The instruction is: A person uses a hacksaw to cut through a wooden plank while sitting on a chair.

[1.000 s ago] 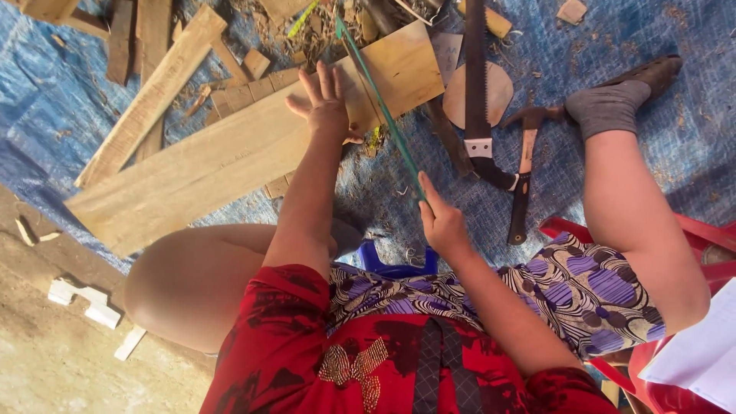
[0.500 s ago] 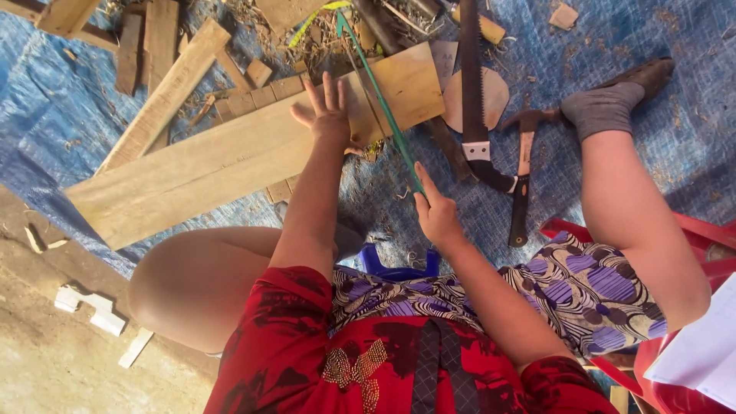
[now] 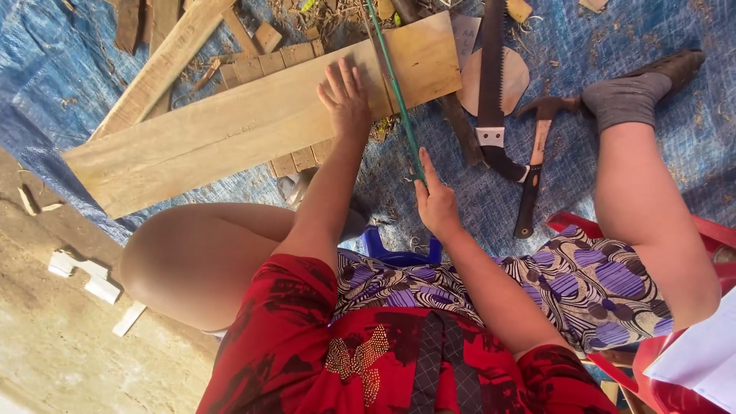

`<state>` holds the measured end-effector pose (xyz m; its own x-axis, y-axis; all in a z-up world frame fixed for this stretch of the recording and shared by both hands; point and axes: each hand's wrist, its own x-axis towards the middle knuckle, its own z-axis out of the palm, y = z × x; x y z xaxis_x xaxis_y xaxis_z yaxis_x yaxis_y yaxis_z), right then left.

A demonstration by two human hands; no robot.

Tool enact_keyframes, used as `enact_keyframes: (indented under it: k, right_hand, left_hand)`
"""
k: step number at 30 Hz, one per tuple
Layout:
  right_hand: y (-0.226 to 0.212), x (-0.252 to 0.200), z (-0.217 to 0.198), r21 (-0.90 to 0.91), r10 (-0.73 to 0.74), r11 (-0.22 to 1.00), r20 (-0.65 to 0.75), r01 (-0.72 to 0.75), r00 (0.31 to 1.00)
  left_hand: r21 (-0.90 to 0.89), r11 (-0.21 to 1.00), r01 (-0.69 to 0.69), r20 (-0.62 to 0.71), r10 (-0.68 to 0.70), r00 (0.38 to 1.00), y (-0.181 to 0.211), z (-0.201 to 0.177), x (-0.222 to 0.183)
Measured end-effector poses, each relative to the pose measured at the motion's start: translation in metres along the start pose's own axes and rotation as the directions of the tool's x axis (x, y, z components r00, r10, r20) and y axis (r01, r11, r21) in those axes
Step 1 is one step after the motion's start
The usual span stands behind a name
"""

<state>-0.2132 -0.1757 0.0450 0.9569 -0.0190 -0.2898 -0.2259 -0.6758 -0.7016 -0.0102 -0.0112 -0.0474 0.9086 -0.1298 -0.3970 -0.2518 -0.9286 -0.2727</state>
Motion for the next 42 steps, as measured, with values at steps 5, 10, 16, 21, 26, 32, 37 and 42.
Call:
enact_keyframes:
  k: [5,10,16,21,26,32,37,42]
  right_hand:
    - [0.001,0.002,0.001,-0.004,0.033,0.999,0.0,-0.033,0.999]
    - [-0.003,0.025,0.005,-0.022,-0.013,1.0,-0.026,0.013,1.0]
    - [-0.016,0.067,0.014,-0.017,-0.016,1.0,-0.088,0.015,0.996]
    - [-0.011,0.003,0.006,-0.046,0.079,0.996,0.047,-0.077,0.996]
    - [-0.002,-0.014,0.001,-0.041,0.011,0.999,-0.012,-0.011,1.0]
    - [-0.02,0.074,0.014,0.011,0.062,0.998,-0.042,-0.061,0.997]
    - [-0.022,0.019,-0.001,0.042,0.031,0.999,-0.046,-0.029,0.998]
    - [-0.067,-0.055,-0.076,0.601,0.367,0.725,0.076,-0.336,0.927]
  left_hand:
    - [0.043,0.999,-0.02,-0.031,0.021,0.999,-0.002,-0.002,-0.003]
    - [0.033,0.999,0.004,0.078,-0.007,0.997,0.001,-0.014,-0.005]
    - [0.02,1.0,-0.008,0.142,0.005,0.99,-0.003,-0.026,-0.009]
    - [0.015,1.0,-0.024,0.199,0.021,0.98,-0.006,-0.036,-0.01]
    - [0.023,1.0,-0.005,0.206,0.0,0.978,0.002,-0.027,-0.006]
    - [0.001,1.0,-0.002,0.212,0.002,0.977,0.0,-0.03,-0.002]
    - [0.008,1.0,0.009,0.174,-0.01,0.985,0.001,-0.024,0.002]
    - [-0.038,0.999,-0.018,0.33,0.03,0.943,-0.008,-0.052,-0.002]
